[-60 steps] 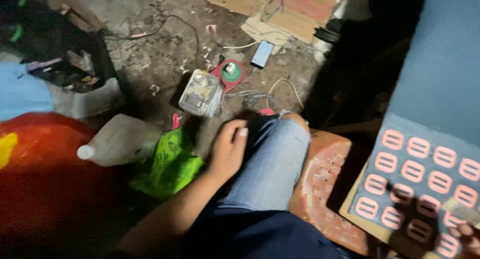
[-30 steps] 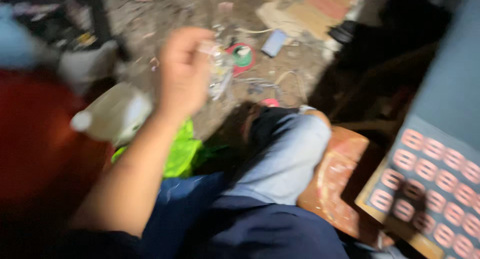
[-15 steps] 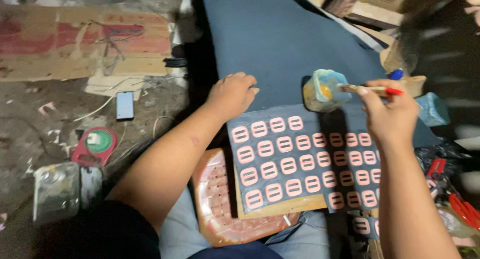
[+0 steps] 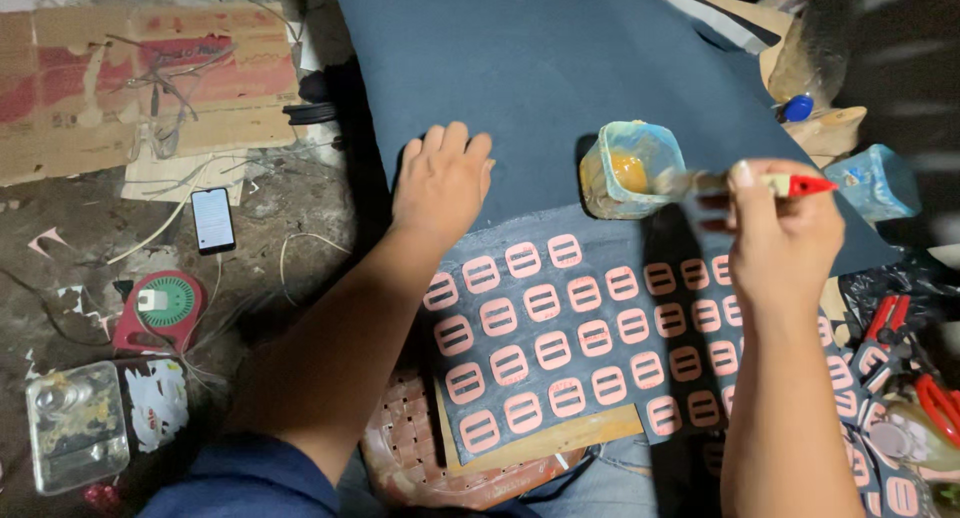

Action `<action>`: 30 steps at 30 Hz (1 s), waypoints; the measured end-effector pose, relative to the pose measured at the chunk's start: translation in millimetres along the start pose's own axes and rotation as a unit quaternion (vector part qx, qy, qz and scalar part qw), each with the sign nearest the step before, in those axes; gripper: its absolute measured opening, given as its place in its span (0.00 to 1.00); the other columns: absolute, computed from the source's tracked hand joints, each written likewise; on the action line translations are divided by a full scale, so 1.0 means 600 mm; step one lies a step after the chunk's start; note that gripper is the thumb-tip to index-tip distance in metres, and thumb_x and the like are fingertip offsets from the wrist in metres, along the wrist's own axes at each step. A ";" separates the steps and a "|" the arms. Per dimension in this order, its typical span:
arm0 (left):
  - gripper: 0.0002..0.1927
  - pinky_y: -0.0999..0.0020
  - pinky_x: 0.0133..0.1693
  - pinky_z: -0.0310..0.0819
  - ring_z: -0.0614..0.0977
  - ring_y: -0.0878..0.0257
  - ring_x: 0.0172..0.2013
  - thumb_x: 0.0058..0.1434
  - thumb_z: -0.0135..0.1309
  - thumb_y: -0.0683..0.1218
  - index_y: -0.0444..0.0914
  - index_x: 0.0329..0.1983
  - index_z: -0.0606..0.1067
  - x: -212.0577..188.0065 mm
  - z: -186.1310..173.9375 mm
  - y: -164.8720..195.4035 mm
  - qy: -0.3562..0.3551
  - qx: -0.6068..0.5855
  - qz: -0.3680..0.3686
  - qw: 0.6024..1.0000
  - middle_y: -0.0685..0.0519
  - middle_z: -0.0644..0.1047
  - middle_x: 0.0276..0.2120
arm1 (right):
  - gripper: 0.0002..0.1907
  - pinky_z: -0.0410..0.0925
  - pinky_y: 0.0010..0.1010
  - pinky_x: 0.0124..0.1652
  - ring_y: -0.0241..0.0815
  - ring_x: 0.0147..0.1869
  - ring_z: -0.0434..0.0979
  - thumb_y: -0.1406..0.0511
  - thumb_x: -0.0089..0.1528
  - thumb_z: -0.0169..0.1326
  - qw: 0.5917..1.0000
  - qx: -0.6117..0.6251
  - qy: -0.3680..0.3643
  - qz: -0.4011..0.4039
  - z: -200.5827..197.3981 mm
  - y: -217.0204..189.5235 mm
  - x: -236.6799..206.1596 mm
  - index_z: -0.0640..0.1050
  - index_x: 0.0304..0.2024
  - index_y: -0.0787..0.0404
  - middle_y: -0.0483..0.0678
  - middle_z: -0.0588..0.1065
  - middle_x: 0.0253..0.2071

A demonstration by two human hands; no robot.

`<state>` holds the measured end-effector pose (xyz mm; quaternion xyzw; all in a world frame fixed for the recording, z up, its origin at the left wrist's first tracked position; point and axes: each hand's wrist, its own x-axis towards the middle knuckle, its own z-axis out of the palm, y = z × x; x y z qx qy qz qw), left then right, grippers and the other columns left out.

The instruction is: The person paints pink rectangular shapes on a dark sheet of material using a small brush and orange paint. They repeatedly dip the brush into a small container and apply paint to each shape in a grid pattern.

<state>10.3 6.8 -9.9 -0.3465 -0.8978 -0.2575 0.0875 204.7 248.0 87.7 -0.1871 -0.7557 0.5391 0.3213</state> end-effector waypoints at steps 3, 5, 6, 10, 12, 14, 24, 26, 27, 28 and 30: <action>0.16 0.49 0.61 0.60 0.71 0.51 0.60 0.66 0.52 0.50 0.42 0.54 0.77 0.003 0.001 -0.003 0.043 0.010 0.049 0.998 0.48 0.74 0.55 | 0.09 0.78 0.36 0.31 0.48 0.34 0.84 0.61 0.72 0.45 0.973 0.134 -0.074 0.175 0.041 0.003 -0.068 0.67 0.42 0.60 0.56 0.79 0.37; 0.16 0.47 0.65 0.55 0.68 0.51 0.65 0.66 0.52 0.51 0.42 0.54 0.78 0.005 0.005 -0.007 0.051 0.010 0.054 0.997 0.47 0.72 0.61 | 0.07 0.78 0.35 0.35 0.47 0.36 0.84 0.65 0.69 0.50 0.967 0.128 -0.088 0.201 0.083 0.009 -0.100 0.69 0.44 0.62 0.58 0.79 0.37; 0.16 0.47 0.66 0.53 0.67 0.51 0.66 0.67 0.51 0.50 0.41 0.54 0.78 0.007 0.008 -0.008 0.033 -0.004 0.044 0.998 0.47 0.72 0.62 | 0.08 0.78 0.35 0.36 0.46 0.37 0.84 0.66 0.68 0.52 0.968 0.127 -0.100 0.194 0.103 0.011 -0.107 0.69 0.45 0.63 0.57 0.79 0.38; 0.15 0.47 0.67 0.52 0.67 0.51 0.66 0.67 0.51 0.50 0.41 0.53 0.78 0.006 0.016 -0.011 0.024 -0.025 0.031 0.999 0.47 0.72 0.62 | 0.11 0.76 0.30 0.35 0.40 0.36 0.83 0.68 0.63 0.58 0.971 0.077 -0.134 0.181 0.171 0.018 -0.129 0.72 0.45 0.62 0.54 0.80 0.37; 0.15 0.47 0.67 0.53 0.67 0.51 0.66 0.67 0.52 0.50 0.41 0.53 0.79 0.004 0.017 -0.013 0.023 -0.035 0.028 0.999 0.47 0.72 0.62 | 0.10 0.74 0.29 0.33 0.38 0.34 0.81 0.67 0.63 0.60 0.974 -0.010 -0.152 0.169 0.191 0.018 -0.133 0.74 0.44 0.63 0.52 0.80 0.34; 0.15 0.47 0.67 0.53 0.67 0.51 0.66 0.67 0.52 0.50 0.41 0.53 0.79 0.005 0.017 -0.012 0.027 -0.041 0.027 0.998 0.47 0.72 0.62 | 0.08 0.70 0.29 0.31 0.38 0.31 0.77 0.66 0.64 0.61 0.964 -0.137 -0.179 0.139 0.199 0.016 -0.133 0.77 0.41 0.64 0.53 0.79 0.30; 0.15 0.47 0.67 0.53 0.68 0.52 0.66 0.66 0.53 0.50 0.41 0.53 0.79 0.007 0.017 -0.010 0.034 -0.040 0.022 0.998 0.48 0.72 0.62 | 0.08 0.72 0.29 0.32 0.38 0.30 0.81 0.65 0.64 0.59 0.962 -0.163 -0.217 -0.032 0.224 0.001 -0.123 0.75 0.40 0.62 0.46 0.80 0.29; 0.15 0.48 0.67 0.53 0.68 0.52 0.66 0.66 0.53 0.50 0.41 0.53 0.80 0.005 0.019 -0.010 0.034 -0.042 0.023 0.998 0.48 0.72 0.62 | 0.10 0.71 0.32 0.32 0.41 0.29 0.80 0.64 0.63 0.60 0.961 -0.151 -0.223 -0.061 0.231 0.002 -0.121 0.75 0.40 0.63 0.48 0.80 0.28; 0.15 0.48 0.67 0.53 0.68 0.52 0.66 0.66 0.53 0.50 0.41 0.53 0.80 0.006 0.019 -0.010 0.035 -0.040 0.024 0.998 0.48 0.72 0.62 | 0.11 0.71 0.33 0.32 0.43 0.29 0.80 0.63 0.63 0.61 0.957 -0.180 -0.217 -0.073 0.234 0.003 -0.115 0.75 0.40 0.63 0.50 0.80 0.29; 0.15 0.48 0.67 0.53 0.68 0.52 0.66 0.66 0.53 0.50 0.42 0.53 0.80 0.006 0.019 -0.010 0.034 -0.039 0.024 0.998 0.48 0.72 0.62 | 0.11 0.70 0.35 0.32 0.45 0.29 0.80 0.63 0.63 0.61 0.951 -0.209 -0.212 -0.084 0.237 0.006 -0.110 0.75 0.39 0.63 0.51 0.80 0.29; 0.15 0.48 0.67 0.53 0.68 0.52 0.66 0.66 0.53 0.50 0.42 0.52 0.80 0.005 0.019 -0.011 0.039 -0.051 0.021 0.998 0.48 0.72 0.61 | 0.13 0.70 0.37 0.32 0.48 0.29 0.80 0.61 0.62 0.62 0.944 -0.244 -0.205 -0.085 0.244 0.014 -0.097 0.75 0.39 0.64 0.53 0.79 0.29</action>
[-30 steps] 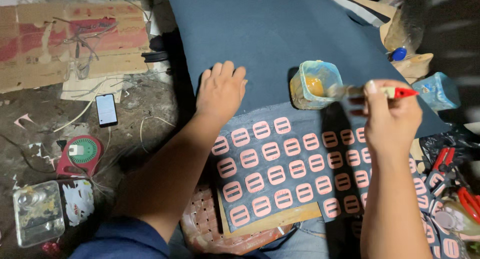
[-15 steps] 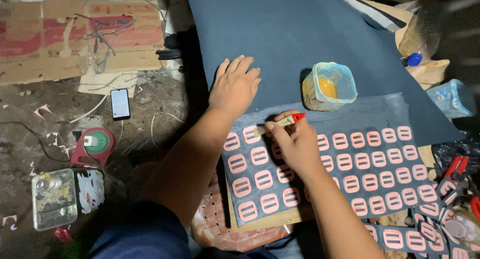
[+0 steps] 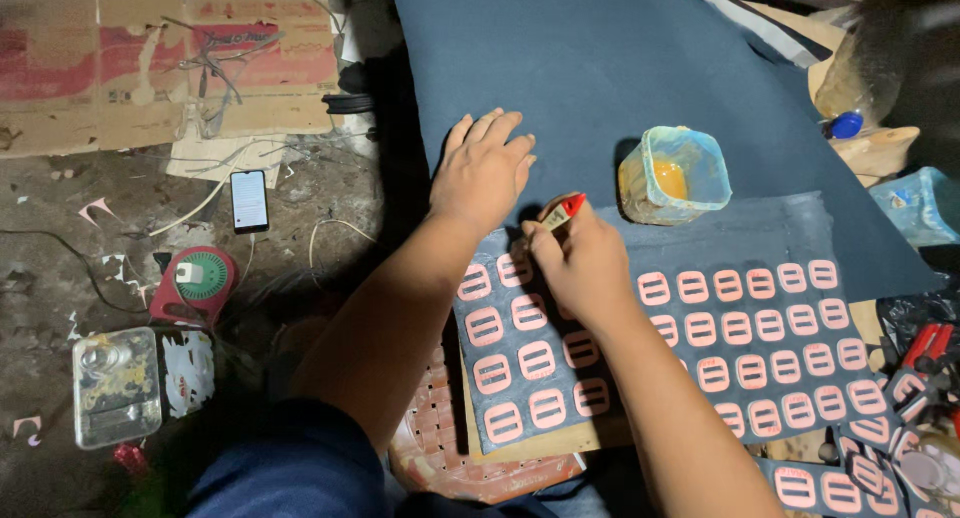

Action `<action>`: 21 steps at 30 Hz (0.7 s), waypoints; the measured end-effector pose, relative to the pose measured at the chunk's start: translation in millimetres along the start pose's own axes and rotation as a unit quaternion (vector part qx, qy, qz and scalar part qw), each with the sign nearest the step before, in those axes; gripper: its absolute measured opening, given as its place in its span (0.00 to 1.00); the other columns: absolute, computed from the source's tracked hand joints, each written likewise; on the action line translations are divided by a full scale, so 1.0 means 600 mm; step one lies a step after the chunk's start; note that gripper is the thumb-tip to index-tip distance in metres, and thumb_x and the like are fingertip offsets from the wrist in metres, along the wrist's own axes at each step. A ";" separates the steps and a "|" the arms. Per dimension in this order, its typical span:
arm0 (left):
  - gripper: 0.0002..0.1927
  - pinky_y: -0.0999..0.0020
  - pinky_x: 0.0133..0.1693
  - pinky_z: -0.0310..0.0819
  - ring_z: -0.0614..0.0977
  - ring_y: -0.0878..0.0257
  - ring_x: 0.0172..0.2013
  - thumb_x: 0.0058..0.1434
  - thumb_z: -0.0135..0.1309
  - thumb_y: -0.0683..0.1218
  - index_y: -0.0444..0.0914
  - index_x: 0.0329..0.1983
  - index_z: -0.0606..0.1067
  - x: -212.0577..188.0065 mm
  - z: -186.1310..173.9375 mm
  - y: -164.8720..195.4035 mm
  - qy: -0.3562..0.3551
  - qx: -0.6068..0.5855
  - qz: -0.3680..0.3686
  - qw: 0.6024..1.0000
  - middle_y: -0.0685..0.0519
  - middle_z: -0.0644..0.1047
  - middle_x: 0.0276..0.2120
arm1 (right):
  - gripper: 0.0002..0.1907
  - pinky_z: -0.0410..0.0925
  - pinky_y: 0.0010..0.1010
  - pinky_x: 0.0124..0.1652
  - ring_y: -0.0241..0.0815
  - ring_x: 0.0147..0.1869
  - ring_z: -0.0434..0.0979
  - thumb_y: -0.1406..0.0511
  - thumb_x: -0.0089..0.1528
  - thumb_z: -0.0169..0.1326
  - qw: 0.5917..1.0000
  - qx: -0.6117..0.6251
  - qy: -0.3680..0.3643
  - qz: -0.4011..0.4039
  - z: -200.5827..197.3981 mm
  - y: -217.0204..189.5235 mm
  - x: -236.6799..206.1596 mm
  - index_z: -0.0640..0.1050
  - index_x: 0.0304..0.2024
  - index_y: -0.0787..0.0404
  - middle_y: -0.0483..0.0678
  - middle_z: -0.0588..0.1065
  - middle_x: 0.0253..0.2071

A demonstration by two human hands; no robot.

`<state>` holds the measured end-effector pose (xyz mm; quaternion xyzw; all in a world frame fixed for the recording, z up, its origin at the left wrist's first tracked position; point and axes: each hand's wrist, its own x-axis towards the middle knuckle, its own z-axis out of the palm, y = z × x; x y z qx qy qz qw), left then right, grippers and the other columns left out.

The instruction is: The person paints pink rectangular shapes on a dark sheet of material using a small brush and orange paint. They repeatedly dip the brush into a small container and apply paint to each shape in a grid pattern.

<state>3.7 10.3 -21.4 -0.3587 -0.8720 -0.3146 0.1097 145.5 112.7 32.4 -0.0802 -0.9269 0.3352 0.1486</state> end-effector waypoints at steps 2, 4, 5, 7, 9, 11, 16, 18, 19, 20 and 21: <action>0.15 0.49 0.67 0.53 0.68 0.53 0.66 0.65 0.54 0.50 0.42 0.51 0.81 -0.001 0.000 0.000 0.002 -0.010 -0.003 1.000 0.49 0.73 0.61 | 0.14 0.70 0.39 0.32 0.50 0.30 0.80 0.60 0.62 0.62 1.000 -0.011 -0.004 0.027 0.004 0.008 0.009 0.74 0.38 0.64 0.54 0.79 0.28; 0.14 0.49 0.68 0.54 0.69 0.53 0.66 0.65 0.54 0.50 0.42 0.51 0.81 0.000 -0.001 -0.002 0.004 -0.017 -0.005 1.000 0.49 0.73 0.61 | 0.16 0.70 0.39 0.32 0.51 0.29 0.80 0.60 0.61 0.62 0.998 0.004 -0.024 0.059 0.010 0.014 0.018 0.73 0.39 0.65 0.55 0.78 0.27; 0.14 0.49 0.67 0.54 0.69 0.53 0.65 0.65 0.54 0.50 0.42 0.51 0.81 0.000 -0.001 -0.002 0.006 -0.017 -0.004 1.000 0.49 0.73 0.61 | 0.17 0.70 0.40 0.31 0.51 0.28 0.80 0.60 0.60 0.62 0.997 0.012 -0.035 0.074 0.011 0.017 0.021 0.72 0.39 0.66 0.55 0.78 0.26; 0.14 0.49 0.67 0.54 0.69 0.53 0.65 0.65 0.54 0.50 0.42 0.51 0.81 0.000 -0.002 -0.003 0.009 -0.017 -0.001 1.000 0.49 0.74 0.60 | 0.16 0.70 0.40 0.34 0.53 0.32 0.80 0.61 0.61 0.62 0.999 -0.027 -0.006 0.029 0.003 0.024 0.024 0.73 0.39 0.66 0.56 0.78 0.28; 0.14 0.49 0.67 0.54 0.69 0.53 0.65 0.65 0.55 0.50 0.42 0.51 0.81 -0.001 -0.002 -0.002 0.011 -0.016 0.000 1.000 0.49 0.74 0.60 | 0.15 0.71 0.39 0.35 0.52 0.33 0.80 0.62 0.62 0.61 0.999 -0.039 -0.002 0.029 -0.010 0.027 0.020 0.73 0.39 0.66 0.56 0.79 0.29; 0.14 0.49 0.67 0.53 0.69 0.53 0.65 0.65 0.55 0.50 0.43 0.51 0.81 0.000 -0.001 -0.001 0.011 -0.015 -0.001 1.000 0.49 0.74 0.60 | 0.12 0.71 0.37 0.34 0.49 0.31 0.82 0.64 0.61 0.59 0.997 -0.024 -0.028 0.074 -0.025 0.024 0.008 0.72 0.39 0.66 0.55 0.79 0.28; 0.14 0.50 0.68 0.53 0.68 0.54 0.66 0.66 0.54 0.50 0.42 0.52 0.81 0.000 0.000 -0.001 0.006 -0.018 -0.007 1.000 0.49 0.73 0.61 | 0.09 0.72 0.33 0.36 0.44 0.34 0.80 0.66 0.63 0.58 0.988 0.106 -0.080 0.078 -0.031 -0.003 0.015 0.74 0.41 0.64 0.50 0.80 0.31; 0.14 0.50 0.68 0.53 0.68 0.54 0.66 0.65 0.54 0.50 0.43 0.51 0.81 -0.001 -0.001 -0.001 0.000 -0.024 -0.013 1.000 0.49 0.73 0.61 | 0.07 0.73 0.31 0.38 0.42 0.36 0.81 0.67 0.63 0.57 0.987 0.110 -0.115 0.031 -0.029 -0.018 0.014 0.75 0.41 0.63 0.48 0.81 0.33; 0.14 0.50 0.68 0.52 0.68 0.54 0.66 0.65 0.55 0.50 0.43 0.51 0.81 0.002 -0.001 -0.002 0.000 -0.026 -0.014 1.000 0.50 0.73 0.61 | 0.06 0.73 0.30 0.40 0.41 0.38 0.83 0.68 0.63 0.57 0.986 0.098 -0.135 -0.004 -0.029 -0.025 0.011 0.75 0.41 0.62 0.46 0.82 0.35; 0.14 0.50 0.68 0.52 0.68 0.54 0.66 0.65 0.54 0.50 0.43 0.51 0.81 0.003 -0.002 -0.002 0.002 -0.024 -0.011 1.000 0.49 0.73 0.61 | 0.06 0.74 0.30 0.42 0.40 0.40 0.84 0.69 0.62 0.57 0.984 0.086 -0.153 -0.039 -0.031 -0.031 0.006 0.75 0.41 0.62 0.45 0.82 0.36; 0.15 0.50 0.67 0.52 0.68 0.54 0.66 0.65 0.54 0.50 0.42 0.51 0.81 0.003 -0.002 -0.001 0.004 -0.024 -0.010 1.000 0.49 0.73 0.61 | 0.06 0.74 0.30 0.41 0.41 0.39 0.84 0.70 0.60 0.57 0.980 0.090 -0.176 -0.028 -0.035 -0.034 -0.002 0.76 0.40 0.62 0.45 0.82 0.35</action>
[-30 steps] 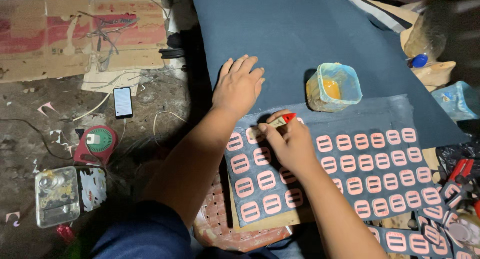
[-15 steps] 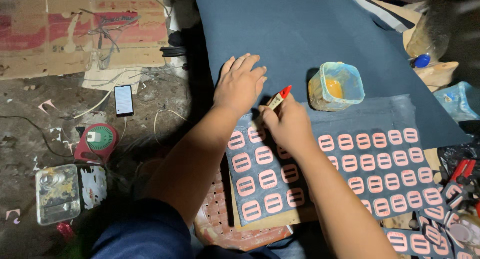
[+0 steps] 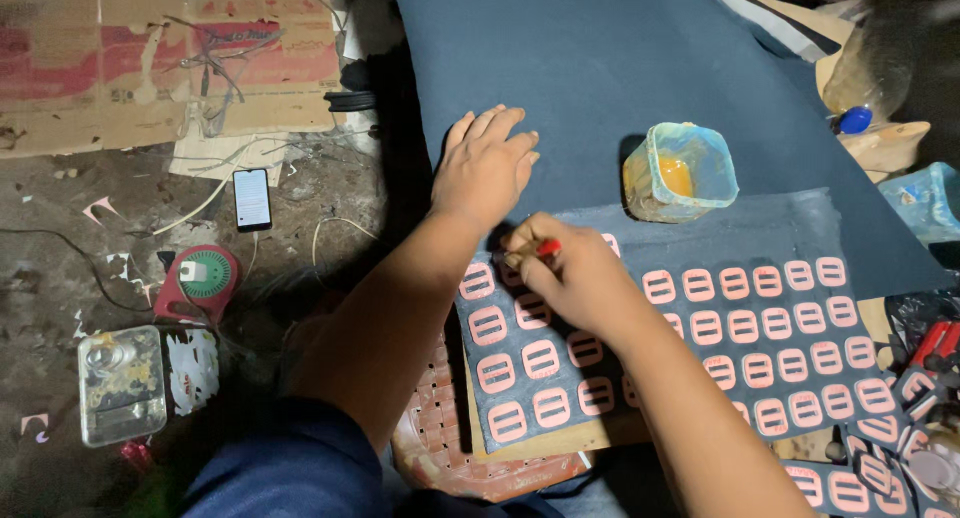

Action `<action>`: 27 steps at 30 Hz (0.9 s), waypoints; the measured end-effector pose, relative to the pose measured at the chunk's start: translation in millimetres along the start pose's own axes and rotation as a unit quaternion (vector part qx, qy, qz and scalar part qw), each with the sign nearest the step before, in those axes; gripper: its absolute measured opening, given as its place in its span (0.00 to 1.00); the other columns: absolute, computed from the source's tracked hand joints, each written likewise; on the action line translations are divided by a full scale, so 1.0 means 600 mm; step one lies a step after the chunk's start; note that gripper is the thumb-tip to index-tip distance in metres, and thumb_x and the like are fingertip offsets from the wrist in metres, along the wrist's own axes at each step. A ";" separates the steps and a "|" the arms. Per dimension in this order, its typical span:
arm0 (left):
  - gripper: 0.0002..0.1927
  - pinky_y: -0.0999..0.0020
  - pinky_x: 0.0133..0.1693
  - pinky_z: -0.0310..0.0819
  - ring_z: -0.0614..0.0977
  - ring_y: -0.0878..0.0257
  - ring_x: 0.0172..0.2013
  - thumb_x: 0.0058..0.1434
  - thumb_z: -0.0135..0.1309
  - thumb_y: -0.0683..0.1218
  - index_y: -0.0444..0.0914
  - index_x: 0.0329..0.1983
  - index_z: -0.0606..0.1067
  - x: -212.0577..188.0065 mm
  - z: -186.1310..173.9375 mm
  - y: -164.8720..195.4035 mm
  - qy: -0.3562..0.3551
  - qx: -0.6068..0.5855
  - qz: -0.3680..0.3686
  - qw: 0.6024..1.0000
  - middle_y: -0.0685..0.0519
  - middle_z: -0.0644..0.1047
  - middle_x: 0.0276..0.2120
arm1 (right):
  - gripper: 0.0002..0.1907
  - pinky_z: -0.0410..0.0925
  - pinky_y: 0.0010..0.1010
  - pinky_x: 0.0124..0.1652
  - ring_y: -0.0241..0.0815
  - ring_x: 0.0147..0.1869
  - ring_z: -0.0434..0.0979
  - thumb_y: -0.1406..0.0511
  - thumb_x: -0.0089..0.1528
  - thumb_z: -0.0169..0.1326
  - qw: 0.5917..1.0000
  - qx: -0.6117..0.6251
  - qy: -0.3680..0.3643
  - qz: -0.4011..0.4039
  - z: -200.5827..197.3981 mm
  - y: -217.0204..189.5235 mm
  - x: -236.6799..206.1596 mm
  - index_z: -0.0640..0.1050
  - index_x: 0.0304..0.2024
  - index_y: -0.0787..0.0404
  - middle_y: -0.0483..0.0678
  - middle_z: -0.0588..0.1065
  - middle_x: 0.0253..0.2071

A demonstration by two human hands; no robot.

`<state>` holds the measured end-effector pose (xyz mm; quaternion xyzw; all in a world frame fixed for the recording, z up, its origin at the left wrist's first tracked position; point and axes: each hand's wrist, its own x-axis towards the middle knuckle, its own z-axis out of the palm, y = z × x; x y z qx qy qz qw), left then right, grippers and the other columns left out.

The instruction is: The person paints pink rectangular shapes on a dark sheet of material using a small brush and orange paint. They repeatedly dip the brush into a small container and apply paint to each shape in a grid pattern.

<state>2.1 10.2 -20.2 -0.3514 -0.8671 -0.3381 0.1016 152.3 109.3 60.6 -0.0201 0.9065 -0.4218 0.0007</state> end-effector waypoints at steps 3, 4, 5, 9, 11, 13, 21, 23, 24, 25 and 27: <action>0.14 0.50 0.68 0.52 0.68 0.54 0.66 0.65 0.54 0.50 0.43 0.51 0.81 -0.002 0.000 0.001 -0.002 0.002 -0.003 1.000 0.50 0.73 0.61 | 0.07 0.73 0.31 0.40 0.44 0.36 0.82 0.71 0.56 0.57 0.999 -0.004 -0.049 0.012 -0.005 -0.003 -0.029 0.76 0.37 0.62 0.47 0.81 0.33; 0.14 0.50 0.68 0.52 0.68 0.54 0.66 0.66 0.54 0.50 0.43 0.51 0.81 -0.002 0.000 0.001 -0.005 0.002 -0.004 1.000 0.50 0.73 0.61 | 0.07 0.72 0.31 0.39 0.45 0.36 0.81 0.71 0.56 0.58 0.998 -0.022 -0.055 0.000 -0.009 -0.002 -0.040 0.77 0.37 0.62 0.49 0.80 0.33; 0.14 0.50 0.68 0.52 0.68 0.54 0.66 0.65 0.54 0.50 0.43 0.51 0.81 -0.004 0.001 0.002 -0.006 0.003 -0.004 1.000 0.50 0.73 0.61 | 0.08 0.72 0.31 0.39 0.46 0.37 0.80 0.71 0.55 0.59 0.997 -0.040 -0.060 -0.012 -0.014 0.001 -0.050 0.77 0.37 0.62 0.50 0.79 0.33; 0.14 0.50 0.68 0.52 0.68 0.54 0.66 0.65 0.54 0.50 0.42 0.51 0.81 -0.002 0.001 0.002 -0.001 0.007 0.001 1.000 0.50 0.73 0.61 | 0.05 0.72 0.28 0.37 0.40 0.33 0.79 0.69 0.58 0.58 0.998 -0.020 0.013 0.050 -0.023 0.016 -0.070 0.76 0.37 0.62 0.47 0.80 0.32; 0.14 0.50 0.68 0.52 0.68 0.54 0.66 0.66 0.54 0.50 0.42 0.51 0.81 -0.001 0.000 0.002 0.003 0.008 0.005 1.000 0.49 0.73 0.61 | 0.05 0.72 0.27 0.37 0.37 0.33 0.79 0.69 0.59 0.58 0.995 0.003 0.065 0.072 -0.017 0.018 -0.078 0.78 0.38 0.61 0.46 0.80 0.31; 0.14 0.50 0.68 0.53 0.68 0.54 0.66 0.66 0.54 0.50 0.42 0.51 0.81 -0.003 -0.001 0.002 0.005 0.006 0.007 1.000 0.49 0.73 0.61 | 0.06 0.72 0.27 0.38 0.35 0.35 0.79 0.68 0.59 0.58 0.997 0.029 0.059 0.044 -0.006 0.019 -0.083 0.77 0.38 0.62 0.46 0.80 0.32; 0.14 0.49 0.67 0.53 0.68 0.54 0.66 0.65 0.54 0.50 0.42 0.51 0.81 -0.002 -0.001 0.003 0.003 0.003 0.007 1.000 0.49 0.73 0.61 | 0.09 0.73 0.29 0.43 0.39 0.43 0.82 0.69 0.60 0.59 0.992 -0.038 0.115 -0.031 0.010 0.024 -0.067 0.76 0.42 0.64 0.49 0.82 0.39; 0.14 0.49 0.67 0.53 0.68 0.53 0.66 0.66 0.54 0.50 0.42 0.52 0.81 -0.002 0.000 0.002 0.003 0.005 0.005 1.000 0.49 0.73 0.61 | 0.10 0.72 0.30 0.44 0.45 0.45 0.80 0.69 0.59 0.60 0.984 -0.114 0.112 -0.080 0.023 0.026 -0.061 0.76 0.42 0.65 0.52 0.80 0.40; 0.14 0.49 0.68 0.53 0.68 0.54 0.66 0.66 0.54 0.50 0.42 0.52 0.81 -0.003 0.001 0.002 0.003 0.006 0.003 1.000 0.49 0.73 0.61 | 0.10 0.73 0.30 0.44 0.43 0.45 0.80 0.70 0.60 0.60 0.987 -0.092 0.110 -0.068 0.029 0.027 -0.060 0.76 0.42 0.65 0.51 0.81 0.40; 0.14 0.50 0.68 0.53 0.68 0.54 0.66 0.67 0.54 0.50 0.42 0.52 0.81 -0.004 0.002 0.003 0.003 0.006 0.002 1.000 0.50 0.73 0.61 | 0.09 0.73 0.29 0.44 0.41 0.44 0.81 0.70 0.60 0.60 0.990 -0.072 0.110 -0.055 0.033 0.030 -0.058 0.76 0.42 0.64 0.50 0.81 0.40; 0.14 0.49 0.67 0.53 0.68 0.53 0.66 0.66 0.54 0.50 0.42 0.52 0.81 -0.001 0.001 0.003 0.003 0.007 0.004 1.000 0.49 0.73 0.61 | 0.07 0.73 0.28 0.44 0.37 0.44 0.81 0.70 0.61 0.59 0.994 0.032 0.103 0.004 0.032 0.040 -0.049 0.77 0.42 0.64 0.48 0.82 0.40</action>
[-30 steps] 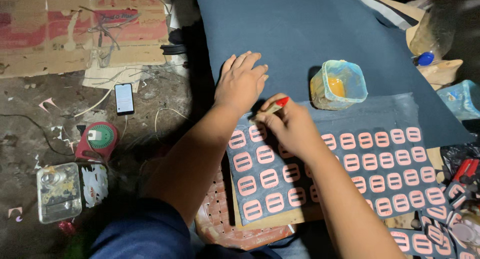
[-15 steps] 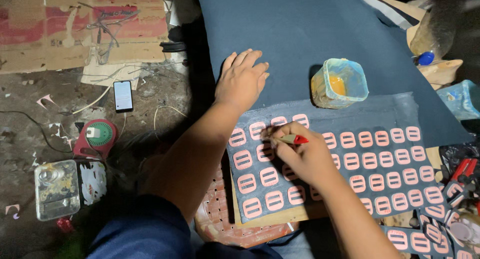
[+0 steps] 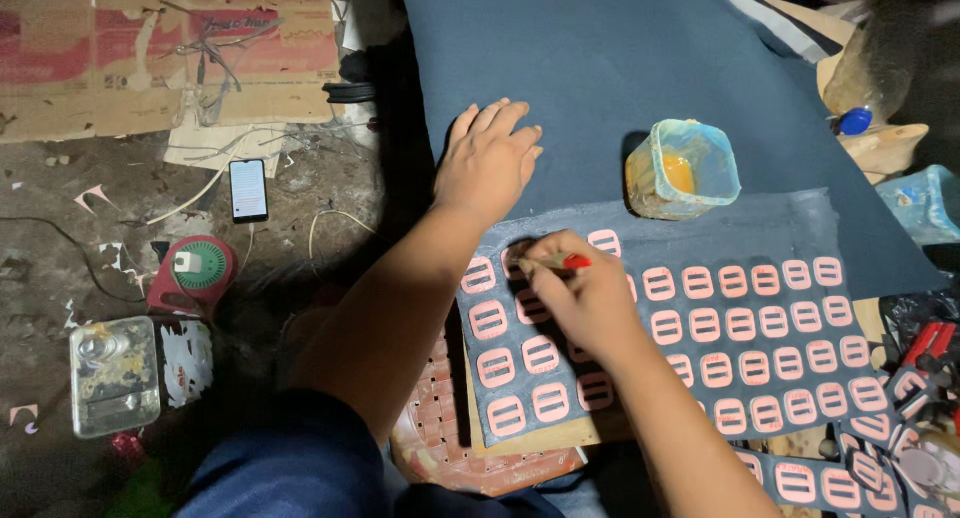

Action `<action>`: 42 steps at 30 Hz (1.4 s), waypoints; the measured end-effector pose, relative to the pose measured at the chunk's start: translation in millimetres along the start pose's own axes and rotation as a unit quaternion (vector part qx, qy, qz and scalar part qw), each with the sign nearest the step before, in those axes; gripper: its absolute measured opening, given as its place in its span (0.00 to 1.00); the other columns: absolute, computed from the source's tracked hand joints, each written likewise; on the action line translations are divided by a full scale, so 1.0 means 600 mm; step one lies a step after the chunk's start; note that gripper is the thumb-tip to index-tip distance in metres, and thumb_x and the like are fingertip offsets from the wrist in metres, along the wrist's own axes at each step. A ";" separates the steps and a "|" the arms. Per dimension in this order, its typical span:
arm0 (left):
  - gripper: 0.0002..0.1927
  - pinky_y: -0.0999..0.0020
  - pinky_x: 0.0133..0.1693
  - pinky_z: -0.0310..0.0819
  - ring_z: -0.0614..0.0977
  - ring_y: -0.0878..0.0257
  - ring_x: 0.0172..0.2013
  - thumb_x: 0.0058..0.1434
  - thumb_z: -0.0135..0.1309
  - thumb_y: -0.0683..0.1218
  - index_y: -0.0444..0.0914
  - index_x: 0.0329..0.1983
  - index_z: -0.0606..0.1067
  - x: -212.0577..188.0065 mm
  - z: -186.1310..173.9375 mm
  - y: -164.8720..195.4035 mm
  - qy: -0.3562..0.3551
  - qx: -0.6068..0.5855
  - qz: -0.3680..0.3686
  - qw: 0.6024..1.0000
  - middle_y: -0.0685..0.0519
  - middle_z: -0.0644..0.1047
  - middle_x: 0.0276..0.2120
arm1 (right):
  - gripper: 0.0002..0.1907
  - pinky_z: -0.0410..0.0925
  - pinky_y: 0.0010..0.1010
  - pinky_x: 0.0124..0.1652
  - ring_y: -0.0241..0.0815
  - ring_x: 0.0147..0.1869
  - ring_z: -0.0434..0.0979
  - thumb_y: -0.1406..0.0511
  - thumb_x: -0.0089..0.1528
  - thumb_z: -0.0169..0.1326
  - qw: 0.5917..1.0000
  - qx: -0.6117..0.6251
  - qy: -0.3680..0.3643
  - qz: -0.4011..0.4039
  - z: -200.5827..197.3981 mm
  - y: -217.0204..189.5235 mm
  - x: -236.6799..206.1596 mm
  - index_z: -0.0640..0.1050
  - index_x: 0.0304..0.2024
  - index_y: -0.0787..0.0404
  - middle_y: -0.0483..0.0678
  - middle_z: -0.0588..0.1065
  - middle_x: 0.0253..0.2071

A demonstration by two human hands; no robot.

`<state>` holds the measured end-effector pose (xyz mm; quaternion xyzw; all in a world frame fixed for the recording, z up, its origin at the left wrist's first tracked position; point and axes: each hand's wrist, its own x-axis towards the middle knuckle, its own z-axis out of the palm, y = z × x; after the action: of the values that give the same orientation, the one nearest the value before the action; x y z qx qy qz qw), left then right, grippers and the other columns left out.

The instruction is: The person paints pink rectangular shapes on a dark sheet of material using a small brush and orange paint. They repeatedly dip the brush into a small container and apply paint to each shape in a grid pattern.

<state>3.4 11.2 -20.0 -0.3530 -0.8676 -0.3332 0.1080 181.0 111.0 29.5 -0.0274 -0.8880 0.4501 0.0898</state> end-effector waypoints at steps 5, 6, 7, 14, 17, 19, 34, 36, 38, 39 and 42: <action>0.15 0.50 0.68 0.53 0.68 0.54 0.66 0.66 0.54 0.50 0.42 0.52 0.81 -0.001 -0.001 0.001 -0.001 0.001 -0.001 1.000 0.50 0.73 0.61 | 0.07 0.73 0.27 0.41 0.33 0.41 0.81 0.69 0.64 0.60 0.976 0.165 0.043 0.137 -0.019 0.014 -0.002 0.78 0.44 0.63 0.47 0.82 0.39; 0.15 0.50 0.68 0.53 0.68 0.54 0.66 0.66 0.54 0.50 0.42 0.52 0.81 -0.001 -0.001 0.001 -0.002 0.000 -0.002 1.000 0.50 0.73 0.61 | 0.07 0.73 0.27 0.38 0.34 0.38 0.80 0.69 0.63 0.60 0.979 0.137 0.039 0.144 -0.021 0.013 -0.006 0.78 0.44 0.63 0.46 0.82 0.39; 0.15 0.50 0.68 0.53 0.68 0.54 0.66 0.66 0.54 0.50 0.42 0.52 0.81 -0.002 -0.001 0.001 -0.003 0.000 -0.002 1.000 0.50 0.73 0.61 | 0.07 0.72 0.27 0.35 0.34 0.35 0.78 0.68 0.63 0.59 0.982 0.110 0.035 0.151 -0.023 0.012 -0.010 0.78 0.44 0.63 0.45 0.82 0.39; 0.15 0.49 0.67 0.53 0.68 0.54 0.66 0.65 0.54 0.50 0.42 0.52 0.81 -0.002 0.002 -0.001 0.001 -0.006 0.000 1.000 0.49 0.73 0.61 | 0.05 0.72 0.25 0.37 0.36 0.35 0.81 0.69 0.63 0.60 0.999 0.024 0.023 -0.022 0.001 -0.002 -0.028 0.79 0.40 0.64 0.49 0.82 0.33; 0.14 0.49 0.67 0.53 0.68 0.54 0.66 0.66 0.54 0.50 0.42 0.51 0.81 -0.001 0.002 -0.001 0.003 -0.006 -0.002 1.000 0.49 0.73 0.61 | 0.05 0.72 0.24 0.36 0.35 0.34 0.81 0.69 0.63 0.62 0.995 -0.055 0.081 -0.020 0.007 0.002 -0.034 0.79 0.39 0.64 0.49 0.82 0.34; 0.14 0.49 0.68 0.53 0.68 0.54 0.66 0.66 0.54 0.50 0.42 0.52 0.81 -0.002 0.001 -0.001 0.003 -0.009 -0.002 1.000 0.49 0.73 0.61 | 0.05 0.72 0.24 0.38 0.36 0.38 0.82 0.69 0.64 0.61 0.992 -0.034 0.108 -0.063 0.020 0.004 -0.044 0.78 0.39 0.65 0.50 0.81 0.36; 0.14 0.49 0.68 0.52 0.68 0.54 0.66 0.67 0.53 0.50 0.41 0.52 0.80 -0.002 -0.002 0.000 -0.005 0.000 0.003 1.000 0.49 0.73 0.61 | 0.05 0.72 0.24 0.36 0.30 0.37 0.80 0.68 0.64 0.60 0.997 0.000 0.074 -0.035 0.010 -0.009 -0.053 0.77 0.39 0.64 0.46 0.82 0.34; 0.14 0.49 0.68 0.52 0.68 0.54 0.66 0.67 0.54 0.49 0.41 0.52 0.80 -0.002 -0.003 0.000 -0.003 -0.001 0.004 1.000 0.49 0.73 0.61 | 0.06 0.71 0.24 0.35 0.30 0.35 0.79 0.67 0.64 0.60 0.995 0.001 0.103 0.017 0.004 -0.003 -0.042 0.77 0.39 0.64 0.46 0.81 0.33; 0.14 0.49 0.68 0.53 0.68 0.54 0.66 0.66 0.54 0.49 0.41 0.52 0.80 -0.002 -0.004 -0.001 -0.001 0.000 0.007 1.000 0.49 0.73 0.61 | 0.07 0.69 0.24 0.30 0.30 0.29 0.76 0.66 0.63 0.61 0.979 0.018 0.152 0.138 0.001 0.007 -0.025 0.77 0.39 0.64 0.47 0.80 0.28; 0.14 0.49 0.68 0.53 0.68 0.54 0.66 0.66 0.54 0.49 0.41 0.52 0.80 -0.002 -0.004 -0.001 0.000 0.002 0.008 1.000 0.49 0.73 0.61 | 0.07 0.70 0.23 0.32 0.29 0.31 0.76 0.66 0.64 0.60 0.979 0.047 0.159 0.117 0.002 0.010 -0.020 0.77 0.39 0.64 0.46 0.80 0.30; 0.14 0.49 0.68 0.53 0.68 0.54 0.66 0.66 0.54 0.49 0.41 0.52 0.80 -0.003 -0.003 0.000 0.001 0.001 0.006 1.000 0.49 0.73 0.61 | 0.07 0.70 0.21 0.34 0.27 0.33 0.77 0.66 0.66 0.60 0.978 0.093 0.168 0.087 0.008 0.017 -0.021 0.77 0.39 0.64 0.45 0.80 0.32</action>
<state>4.7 8.8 -19.2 -0.3578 -0.8658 -0.3317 0.1110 192.2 111.8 17.0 -0.1710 -0.8089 0.5255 0.2005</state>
